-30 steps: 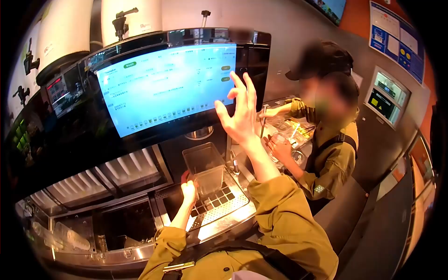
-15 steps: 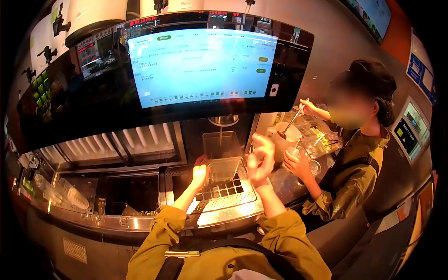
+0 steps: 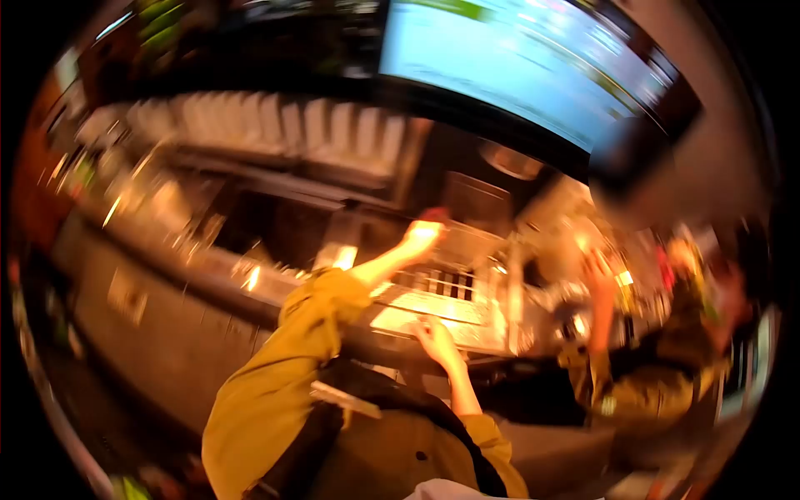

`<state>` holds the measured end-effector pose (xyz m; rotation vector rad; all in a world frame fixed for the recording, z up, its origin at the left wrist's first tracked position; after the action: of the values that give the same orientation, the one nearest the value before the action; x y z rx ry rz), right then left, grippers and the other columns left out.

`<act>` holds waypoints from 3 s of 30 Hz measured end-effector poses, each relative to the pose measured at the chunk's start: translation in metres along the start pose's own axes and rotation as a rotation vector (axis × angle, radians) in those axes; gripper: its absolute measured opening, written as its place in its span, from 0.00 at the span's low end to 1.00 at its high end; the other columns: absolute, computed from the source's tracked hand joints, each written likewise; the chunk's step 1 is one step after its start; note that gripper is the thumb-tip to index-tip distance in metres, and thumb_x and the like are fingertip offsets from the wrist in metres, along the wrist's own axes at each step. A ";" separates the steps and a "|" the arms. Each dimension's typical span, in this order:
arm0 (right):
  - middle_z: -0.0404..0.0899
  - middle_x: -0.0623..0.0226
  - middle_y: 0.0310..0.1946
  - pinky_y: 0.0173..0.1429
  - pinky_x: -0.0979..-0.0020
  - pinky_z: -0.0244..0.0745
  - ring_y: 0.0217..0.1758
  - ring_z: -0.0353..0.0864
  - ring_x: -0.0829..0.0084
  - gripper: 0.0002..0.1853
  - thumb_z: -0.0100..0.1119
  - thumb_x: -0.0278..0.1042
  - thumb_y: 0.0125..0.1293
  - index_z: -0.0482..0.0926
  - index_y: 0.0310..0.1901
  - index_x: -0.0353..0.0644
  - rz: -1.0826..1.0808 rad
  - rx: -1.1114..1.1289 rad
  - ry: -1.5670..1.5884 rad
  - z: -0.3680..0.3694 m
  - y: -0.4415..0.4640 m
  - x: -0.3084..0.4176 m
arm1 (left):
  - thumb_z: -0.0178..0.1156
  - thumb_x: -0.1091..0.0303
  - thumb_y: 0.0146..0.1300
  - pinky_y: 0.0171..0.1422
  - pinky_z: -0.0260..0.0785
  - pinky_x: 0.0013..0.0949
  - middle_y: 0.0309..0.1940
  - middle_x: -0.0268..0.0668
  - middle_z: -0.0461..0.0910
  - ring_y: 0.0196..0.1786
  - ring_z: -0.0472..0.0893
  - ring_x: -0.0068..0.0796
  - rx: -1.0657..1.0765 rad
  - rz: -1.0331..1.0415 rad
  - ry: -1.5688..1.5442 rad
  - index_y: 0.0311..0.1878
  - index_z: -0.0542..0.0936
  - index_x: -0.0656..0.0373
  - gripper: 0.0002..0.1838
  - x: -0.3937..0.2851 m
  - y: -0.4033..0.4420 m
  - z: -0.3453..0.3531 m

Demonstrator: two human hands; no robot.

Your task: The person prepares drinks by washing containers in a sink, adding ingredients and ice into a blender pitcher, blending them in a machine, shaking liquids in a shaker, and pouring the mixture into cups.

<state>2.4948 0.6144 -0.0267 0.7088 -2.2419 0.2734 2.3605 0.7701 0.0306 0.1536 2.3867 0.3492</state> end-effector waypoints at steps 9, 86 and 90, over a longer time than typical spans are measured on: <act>0.74 0.54 0.34 0.36 0.70 0.71 0.32 0.77 0.66 0.12 0.53 0.34 0.58 0.73 0.40 0.34 -0.094 0.002 0.058 0.032 0.004 0.004 | 0.52 0.53 0.59 0.57 0.60 0.28 0.51 0.41 0.71 0.55 0.69 0.28 -0.071 -0.316 -0.939 0.56 0.65 0.62 0.27 -0.008 -0.008 -0.012; 0.61 0.57 0.60 0.67 0.64 0.51 0.67 0.52 0.63 0.30 0.60 0.50 0.44 0.72 0.45 0.35 -0.642 0.188 -0.936 1.050 0.803 0.938 | 0.71 0.64 0.38 0.59 0.60 0.39 0.51 0.49 0.65 0.55 0.67 0.38 -0.340 -0.497 -0.661 0.65 0.45 0.56 0.54 1.089 -0.483 -1.106; 0.62 0.57 0.59 0.68 0.66 0.49 0.66 0.53 0.64 0.31 0.61 0.46 0.42 0.70 0.46 0.33 -0.845 0.433 -1.230 1.025 0.810 0.902 | 0.70 0.64 0.35 0.61 0.58 0.39 0.55 0.49 0.63 0.58 0.65 0.43 -0.226 -0.375 -0.414 0.65 0.46 0.58 0.55 1.072 -0.462 -1.082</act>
<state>0.9115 0.5083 -0.0667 2.4657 -2.6262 -0.1867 0.8333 0.3241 -0.0180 -0.2966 1.8994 0.3638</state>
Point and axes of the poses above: each hand's wrist, its own y-axis towards the middle knuckle, its own z-axis out of the palm, x = y × z, the point moved 10 cm from there along y, towards the middle knuckle
